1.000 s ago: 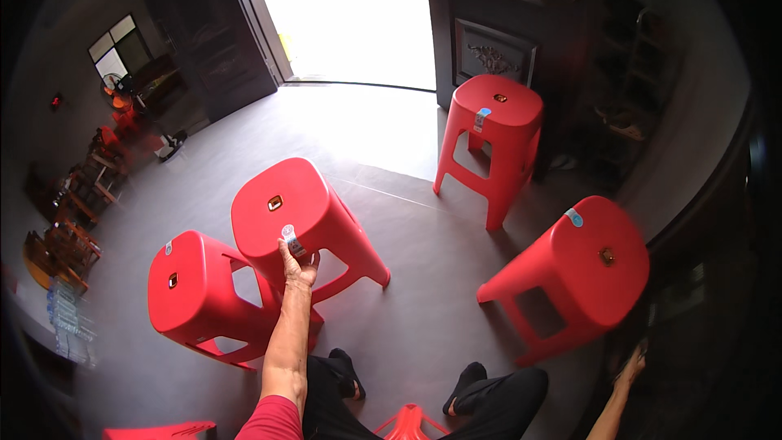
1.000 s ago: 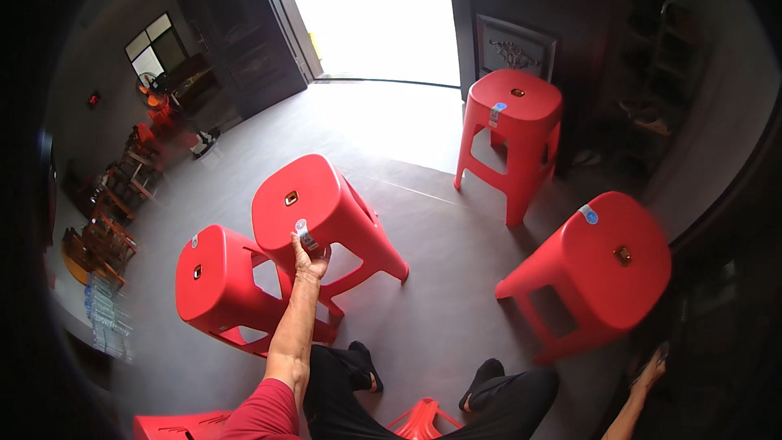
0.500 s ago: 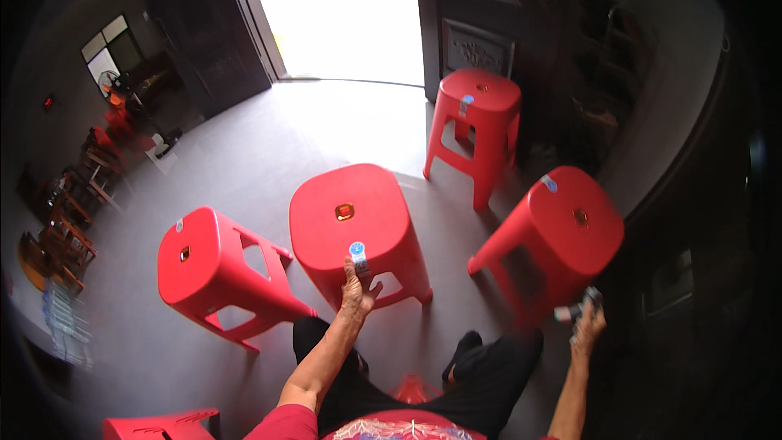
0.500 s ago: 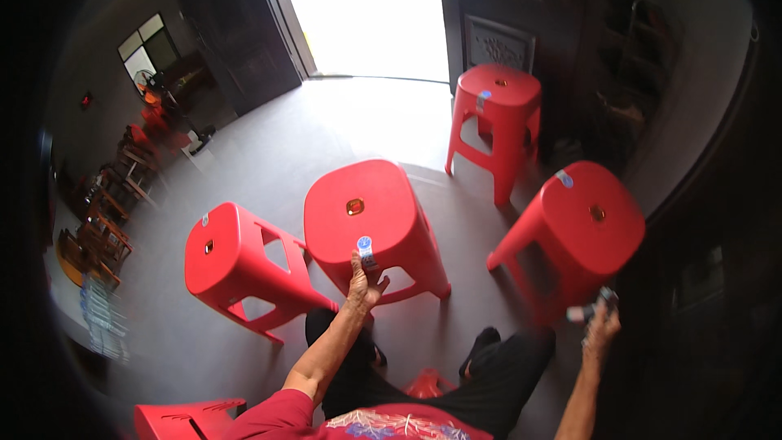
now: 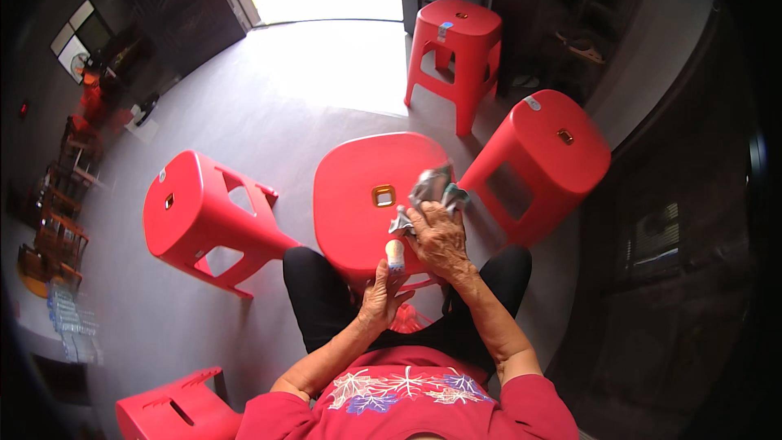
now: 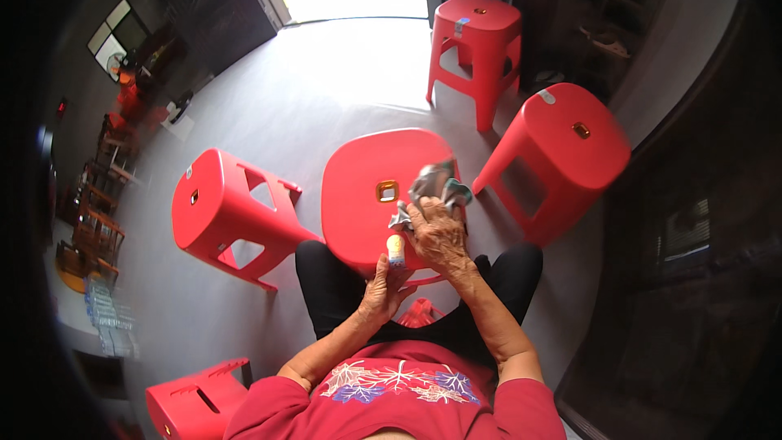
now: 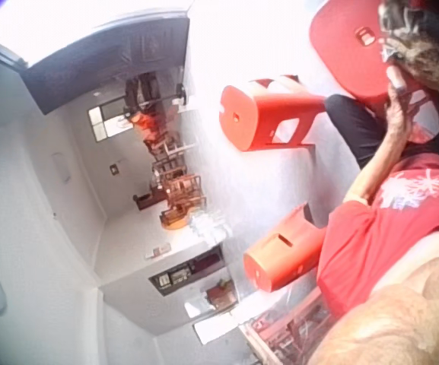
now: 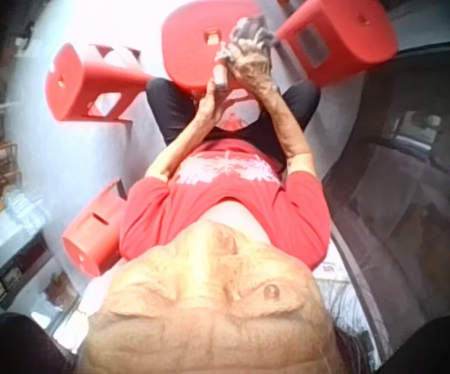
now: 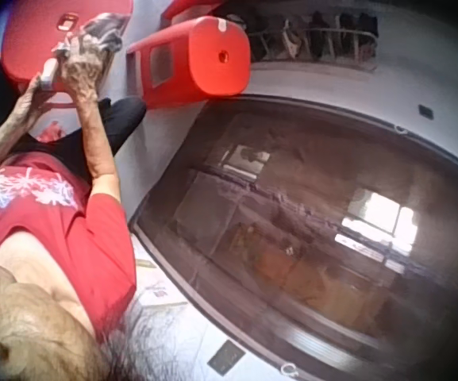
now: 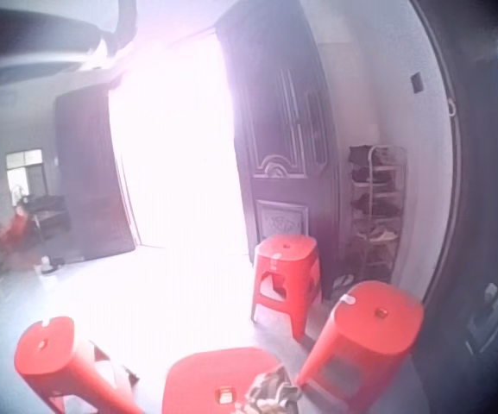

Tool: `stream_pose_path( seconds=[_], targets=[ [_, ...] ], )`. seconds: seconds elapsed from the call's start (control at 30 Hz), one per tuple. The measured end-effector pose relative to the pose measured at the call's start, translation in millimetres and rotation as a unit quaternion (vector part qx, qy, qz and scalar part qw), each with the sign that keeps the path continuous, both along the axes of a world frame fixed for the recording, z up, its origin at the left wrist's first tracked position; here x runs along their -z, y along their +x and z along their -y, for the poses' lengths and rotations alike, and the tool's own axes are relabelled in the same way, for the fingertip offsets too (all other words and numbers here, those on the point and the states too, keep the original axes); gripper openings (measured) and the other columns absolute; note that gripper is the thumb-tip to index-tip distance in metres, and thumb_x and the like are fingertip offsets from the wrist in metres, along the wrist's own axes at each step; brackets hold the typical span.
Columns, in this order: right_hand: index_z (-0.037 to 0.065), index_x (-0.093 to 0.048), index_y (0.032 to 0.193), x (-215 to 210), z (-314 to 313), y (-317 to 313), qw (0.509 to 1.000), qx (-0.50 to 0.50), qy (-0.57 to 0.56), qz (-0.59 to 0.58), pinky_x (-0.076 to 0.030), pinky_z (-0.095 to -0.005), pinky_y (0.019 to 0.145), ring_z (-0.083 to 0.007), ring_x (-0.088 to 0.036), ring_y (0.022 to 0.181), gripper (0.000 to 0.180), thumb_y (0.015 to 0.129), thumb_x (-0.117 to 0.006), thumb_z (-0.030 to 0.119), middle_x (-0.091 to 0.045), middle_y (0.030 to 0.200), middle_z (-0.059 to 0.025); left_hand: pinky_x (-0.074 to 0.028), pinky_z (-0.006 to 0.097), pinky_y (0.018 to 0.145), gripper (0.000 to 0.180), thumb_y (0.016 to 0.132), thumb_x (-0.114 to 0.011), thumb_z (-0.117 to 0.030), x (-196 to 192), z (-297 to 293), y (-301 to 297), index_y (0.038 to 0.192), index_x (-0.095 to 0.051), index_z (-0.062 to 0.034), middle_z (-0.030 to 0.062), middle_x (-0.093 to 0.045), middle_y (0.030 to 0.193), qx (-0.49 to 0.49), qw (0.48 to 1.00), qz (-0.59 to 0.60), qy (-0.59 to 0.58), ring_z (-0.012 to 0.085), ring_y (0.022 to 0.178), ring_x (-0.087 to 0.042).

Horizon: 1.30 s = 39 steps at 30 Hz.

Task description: The person sits on the floor and wipes red plastic stools with a cloth. They handle the stools one at a time, turning them over to clean the top, sides, and legs before placing them back down.

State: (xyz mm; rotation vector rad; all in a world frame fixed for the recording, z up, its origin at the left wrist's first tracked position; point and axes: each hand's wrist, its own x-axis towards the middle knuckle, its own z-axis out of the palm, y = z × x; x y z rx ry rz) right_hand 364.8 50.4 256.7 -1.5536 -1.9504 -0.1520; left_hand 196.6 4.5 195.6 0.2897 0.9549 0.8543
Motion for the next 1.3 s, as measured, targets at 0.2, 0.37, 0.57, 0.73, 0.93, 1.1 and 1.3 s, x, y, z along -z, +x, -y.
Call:
stream_pose_path(
  seconds=[0.2, 0.37, 0.57, 0.73, 0.93, 1.1, 1.3],
  targets=[
    [0.008, -0.059, 0.121, 13.6, 4.5, -5.9, 0.998, -0.028, -0.053, 0.024, -0.041, -0.0451, 0.093, -0.0290, -0.049, 0.121, 0.047, 0.076, -0.068, 0.018, -0.053, 0.128, -0.0122, -0.044, 0.022, 0.049, 0.019, 0.091, -0.063, -0.018, -35.6, 8.5, -64.7, 0.080, -0.059, -0.0032, 0.0013, -0.059, 0.065, 0.048, 0.921, -0.310, 0.232, 0.0064, 0.055, -0.054],
    [0.008, -0.056, 0.127, 7.3, 4.1, -3.4, 0.993, -0.044, -0.095, 0.048, -0.039, -0.0462, 0.096, -0.0294, -0.048, 0.122, 0.054, 0.076, -0.068, 0.020, -0.051, 0.130, -0.0138, -0.042, 0.036, 0.085, 0.030, 0.080, -0.070, -0.012, -62.1, -67.0, -68.3, 0.105, -0.055, -0.0027, 0.0094, -0.056, 0.097, -0.100, 0.693, -0.577, 0.421, 0.0246, 0.094, -0.053],
    [0.007, -0.054, 0.129, 2.4, -2.7, -4.2, 0.987, -0.056, -0.135, 0.064, -0.033, -0.0490, 0.101, -0.0268, -0.041, 0.129, 0.055, 0.082, -0.063, 0.034, -0.049, 0.134, -0.0120, -0.042, 0.044, 0.095, 0.081, 0.081, -0.067, -0.044, -26.9, -131.1, -58.4, 0.142, -0.030, -0.0062, 0.0200, -0.044, 0.132, 0.034, 0.603, -0.697, 0.387, 0.0374, 0.117, -0.048],
    [0.009, -0.052, 0.132, 5.3, -46.0, 9.2, 0.986, -0.008, -0.126, 0.113, -0.028, -0.0522, 0.105, -0.0272, -0.037, 0.133, 0.050, 0.088, -0.057, 0.032, -0.047, 0.137, -0.0104, -0.048, 0.045, 0.090, 0.081, 0.080, -0.069, -0.044, -30.3, -130.8, -57.9, 0.142, -0.031, -0.0088, 0.0201, -0.047, 0.130, 0.021, 0.664, -0.637, 0.390, 0.0379, 0.114, -0.052],
    [0.018, -0.042, 0.140, 15.1, -145.6, -6.9, 0.989, -0.013, -0.129, 0.072, -0.032, -0.0523, 0.103, -0.0261, -0.036, 0.134, 0.051, 0.092, -0.049, 0.034, -0.045, 0.140, -0.0076, -0.049, 0.043, 0.087, 0.075, 0.079, -0.072, -0.042, -28.3, -128.2, -58.3, 0.133, -0.038, -0.0022, 0.0205, -0.054, 0.122, -0.031, 0.723, -0.598, 0.343, 0.0374, 0.106, -0.058],
    [0.016, -0.042, 0.139, 23.5, -195.1, -53.8, 0.981, -0.095, -0.147, 0.083, -0.027, -0.0450, 0.110, -0.0234, -0.034, 0.136, 0.051, 0.093, -0.048, 0.035, -0.046, 0.140, -0.0052, -0.047, 0.042, 0.088, 0.068, 0.085, -0.065, -0.043, -19.8, -128.1, -59.0, 0.131, -0.041, 0.0005, 0.0218, -0.055, 0.120, -0.059, 0.714, -0.601, 0.354, 0.0374, 0.107, -0.057],
    [0.017, -0.050, 0.134, 24.9, -168.3, -101.8, 0.969, -0.197, -0.049, 0.143, -0.015, -0.0462, 0.116, -0.0250, -0.035, 0.135, 0.046, 0.095, -0.040, 0.041, -0.045, 0.141, -0.0078, -0.041, 0.043, 0.097, 0.074, 0.090, -0.049, -0.057, -9.1, -134.2, -57.9, 0.133, -0.037, 0.0013, 0.0252, -0.051, 0.124, -0.094, 0.722, -0.575, 0.374, 0.0383, 0.115, -0.050]
  ],
)
